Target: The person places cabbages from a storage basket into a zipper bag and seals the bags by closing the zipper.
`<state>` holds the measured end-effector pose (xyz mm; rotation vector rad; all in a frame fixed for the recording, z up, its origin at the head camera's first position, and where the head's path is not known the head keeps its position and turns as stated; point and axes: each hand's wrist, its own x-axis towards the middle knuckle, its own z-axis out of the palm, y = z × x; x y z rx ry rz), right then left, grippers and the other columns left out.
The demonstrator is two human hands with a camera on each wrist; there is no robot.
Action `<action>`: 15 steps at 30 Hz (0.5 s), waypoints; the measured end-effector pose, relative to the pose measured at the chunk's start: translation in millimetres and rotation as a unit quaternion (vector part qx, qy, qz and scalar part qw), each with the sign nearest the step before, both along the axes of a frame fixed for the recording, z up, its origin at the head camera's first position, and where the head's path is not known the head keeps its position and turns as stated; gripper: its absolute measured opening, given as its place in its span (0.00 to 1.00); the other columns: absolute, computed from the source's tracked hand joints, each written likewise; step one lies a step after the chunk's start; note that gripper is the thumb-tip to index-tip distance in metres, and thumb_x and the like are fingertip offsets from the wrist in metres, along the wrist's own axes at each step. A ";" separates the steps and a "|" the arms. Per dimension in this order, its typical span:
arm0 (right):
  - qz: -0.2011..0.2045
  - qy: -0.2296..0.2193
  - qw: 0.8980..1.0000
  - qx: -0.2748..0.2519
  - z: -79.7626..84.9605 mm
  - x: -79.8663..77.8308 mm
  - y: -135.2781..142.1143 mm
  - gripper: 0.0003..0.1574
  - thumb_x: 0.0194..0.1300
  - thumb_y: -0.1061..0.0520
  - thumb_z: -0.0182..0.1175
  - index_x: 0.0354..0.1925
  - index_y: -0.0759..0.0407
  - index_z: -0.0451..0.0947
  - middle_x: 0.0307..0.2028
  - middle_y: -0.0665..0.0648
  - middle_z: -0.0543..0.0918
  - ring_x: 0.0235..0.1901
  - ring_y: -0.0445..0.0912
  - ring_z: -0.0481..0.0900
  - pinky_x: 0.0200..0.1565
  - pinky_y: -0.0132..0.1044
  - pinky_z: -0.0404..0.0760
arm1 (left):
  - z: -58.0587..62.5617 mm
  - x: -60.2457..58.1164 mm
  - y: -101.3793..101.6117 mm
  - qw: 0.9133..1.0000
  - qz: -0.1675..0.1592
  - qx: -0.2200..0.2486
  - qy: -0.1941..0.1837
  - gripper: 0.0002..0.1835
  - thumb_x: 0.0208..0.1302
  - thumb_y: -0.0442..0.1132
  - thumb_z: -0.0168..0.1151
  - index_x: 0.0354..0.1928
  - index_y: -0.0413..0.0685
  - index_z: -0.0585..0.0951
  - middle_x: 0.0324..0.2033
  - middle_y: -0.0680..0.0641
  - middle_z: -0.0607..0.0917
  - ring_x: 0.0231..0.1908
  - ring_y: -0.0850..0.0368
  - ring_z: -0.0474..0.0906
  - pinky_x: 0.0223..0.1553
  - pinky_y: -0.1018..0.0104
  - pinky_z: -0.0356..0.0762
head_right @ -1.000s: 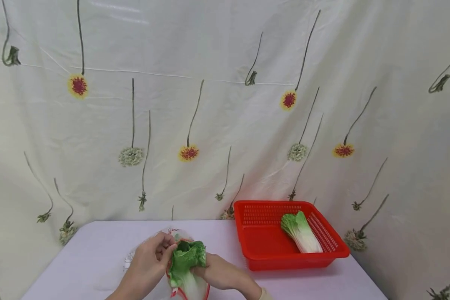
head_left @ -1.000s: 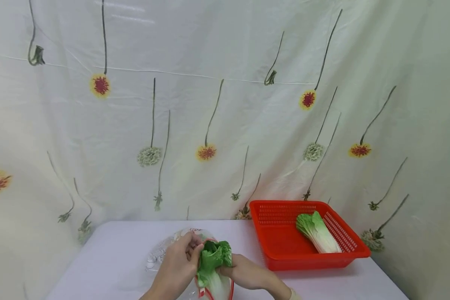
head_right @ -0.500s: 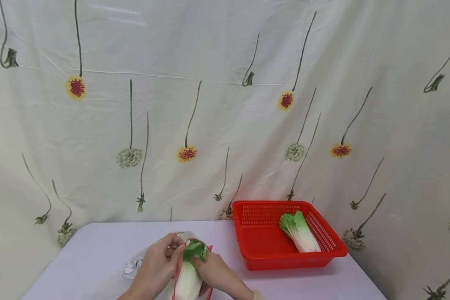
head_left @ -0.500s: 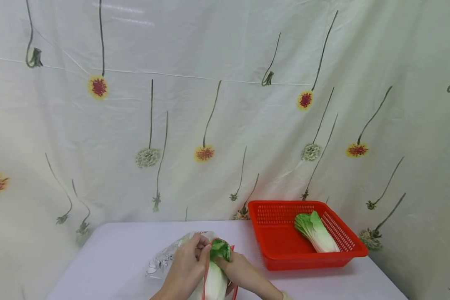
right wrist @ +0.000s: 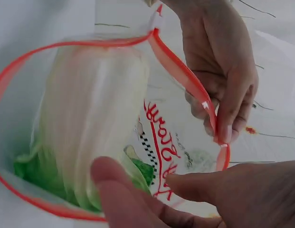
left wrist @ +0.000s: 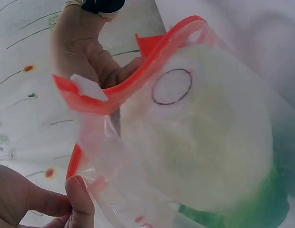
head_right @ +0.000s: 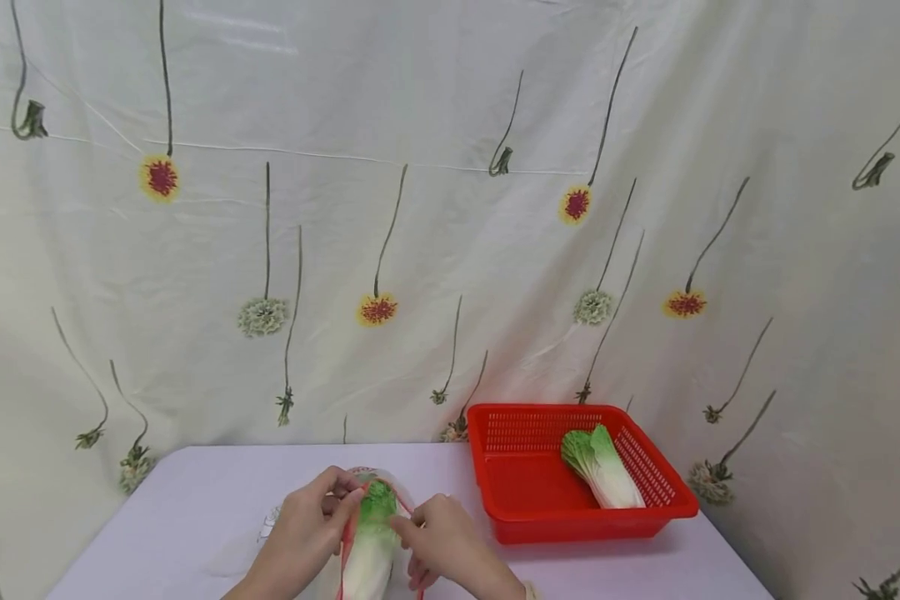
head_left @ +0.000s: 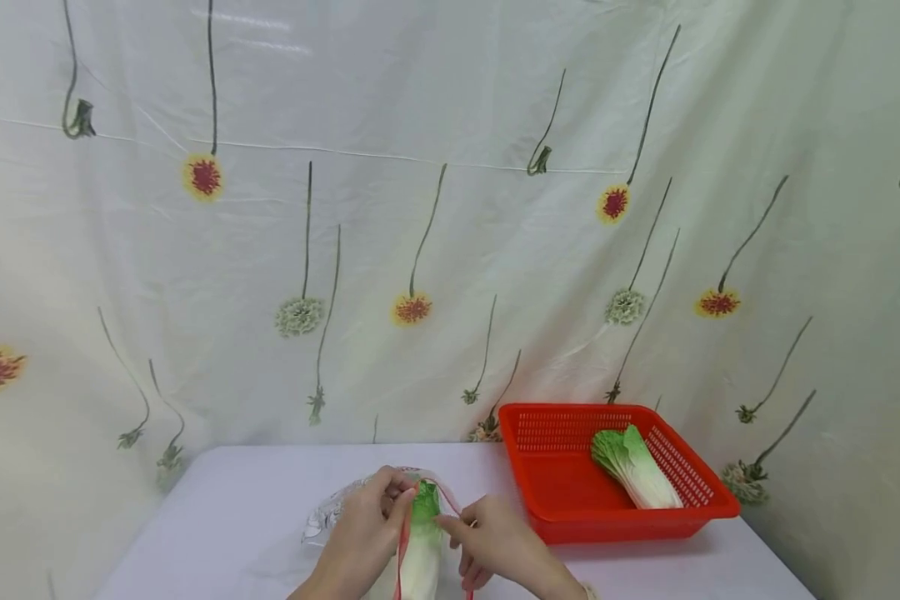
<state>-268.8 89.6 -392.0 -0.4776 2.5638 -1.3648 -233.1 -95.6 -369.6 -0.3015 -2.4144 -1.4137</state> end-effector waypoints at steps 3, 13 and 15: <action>-0.033 0.050 0.997 0.053 2.8 -4.0 8.5 0.21 0.57 0.46 0.68 0.29 0.61 0.73 0.14 0.56 0.78 0.09 0.46 0.77 0.14 0.39 0.78 | 2.6 1.5 -3.6 1.000 -0.003 0.009 -0.008 0.03 0.65 0.35 0.61 0.36 0.44 0.77 0.28 0.48 0.79 0.18 0.66 0.71 0.17 0.70 0.73; 0.004 0.032 0.993 -0.113 -12.9 -27.0 9.0 0.10 0.65 0.63 0.58 0.44 0.63 0.71 0.22 0.59 0.82 0.16 0.49 0.83 0.19 0.45 0.82 | -1.5 7.6 -13.6 0.999 -0.032 -0.037 -0.021 0.05 0.64 0.39 0.63 0.36 0.47 0.76 0.25 0.54 0.77 0.20 0.67 0.68 0.22 0.73 0.70; -0.006 0.030 0.991 -0.133 -12.5 -28.0 8.8 0.08 0.64 0.65 0.57 0.42 0.66 0.72 0.21 0.59 0.82 0.17 0.47 0.83 0.20 0.45 0.83 | -11.2 7.7 -20.7 0.997 -0.057 -0.052 -0.011 0.07 0.64 0.41 0.63 0.35 0.47 0.76 0.24 0.55 0.76 0.20 0.68 0.68 0.22 0.72 0.69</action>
